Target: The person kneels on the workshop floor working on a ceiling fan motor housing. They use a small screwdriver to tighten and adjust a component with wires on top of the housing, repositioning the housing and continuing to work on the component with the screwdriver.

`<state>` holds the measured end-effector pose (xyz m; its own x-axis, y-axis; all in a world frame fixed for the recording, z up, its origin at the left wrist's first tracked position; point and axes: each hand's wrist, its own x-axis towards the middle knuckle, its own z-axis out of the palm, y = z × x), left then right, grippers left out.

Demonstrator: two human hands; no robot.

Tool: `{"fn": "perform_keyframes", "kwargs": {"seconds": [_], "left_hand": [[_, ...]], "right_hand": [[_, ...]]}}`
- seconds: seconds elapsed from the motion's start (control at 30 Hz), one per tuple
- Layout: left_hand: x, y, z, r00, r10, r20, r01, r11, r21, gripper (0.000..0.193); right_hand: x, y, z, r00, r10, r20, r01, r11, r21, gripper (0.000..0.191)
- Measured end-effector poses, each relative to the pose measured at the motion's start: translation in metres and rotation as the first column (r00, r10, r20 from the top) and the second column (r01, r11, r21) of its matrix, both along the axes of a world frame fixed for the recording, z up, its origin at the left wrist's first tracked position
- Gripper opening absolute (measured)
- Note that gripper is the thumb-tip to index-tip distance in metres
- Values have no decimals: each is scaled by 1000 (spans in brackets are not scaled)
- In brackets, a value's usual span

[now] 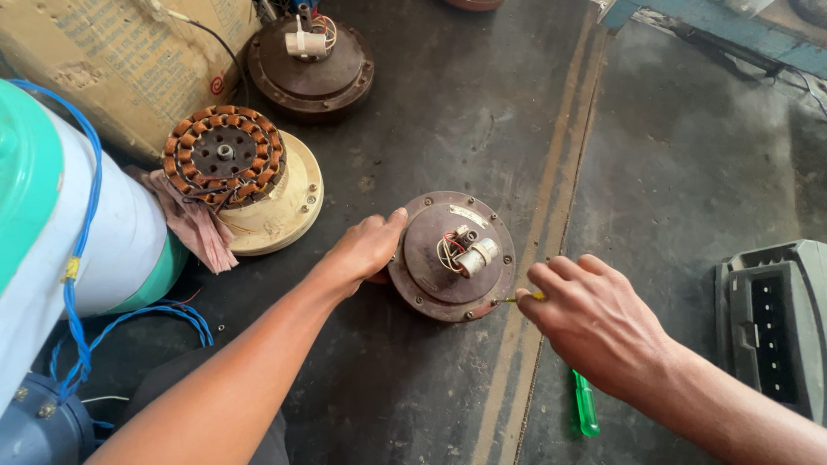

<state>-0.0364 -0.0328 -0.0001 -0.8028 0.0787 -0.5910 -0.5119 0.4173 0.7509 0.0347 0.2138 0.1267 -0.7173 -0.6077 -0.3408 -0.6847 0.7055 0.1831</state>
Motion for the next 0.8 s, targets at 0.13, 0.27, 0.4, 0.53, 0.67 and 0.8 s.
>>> {"fn": "perform_keyframes", "kwargs": {"seconds": [0.13, 0.27, 0.4, 0.53, 0.67, 0.8], "left_hand": [[2, 4, 10, 999, 2, 32, -3, 1000, 28, 73], [6, 9, 20, 997, -54, 56, 56, 998, -40, 83], [10, 14, 24, 998, -65, 20, 67, 994, -82, 85], [9, 16, 20, 994, -111, -13, 107, 981, -160, 86], [8, 15, 10, 993, -114, -43, 103, 974, -202, 84], [8, 16, -3, 986, -135, -103, 105, 963, -249, 83]], "right_hand": [[-4, -3, -3, 989, 93, 114, -112, 978, 175, 19], [-8, -12, -7, 975, -90, 202, 28, 957, 290, 13], [-28, -14, -12, 784, -565, 258, 540, 825, 166, 17], [-33, 0, -19, 686, -663, 301, 682, 730, 54, 27], [-21, 20, -23, 913, -301, 273, 332, 940, -72, 34], [-9, 27, -23, 981, 183, 56, -182, 983, -24, 21]]}}
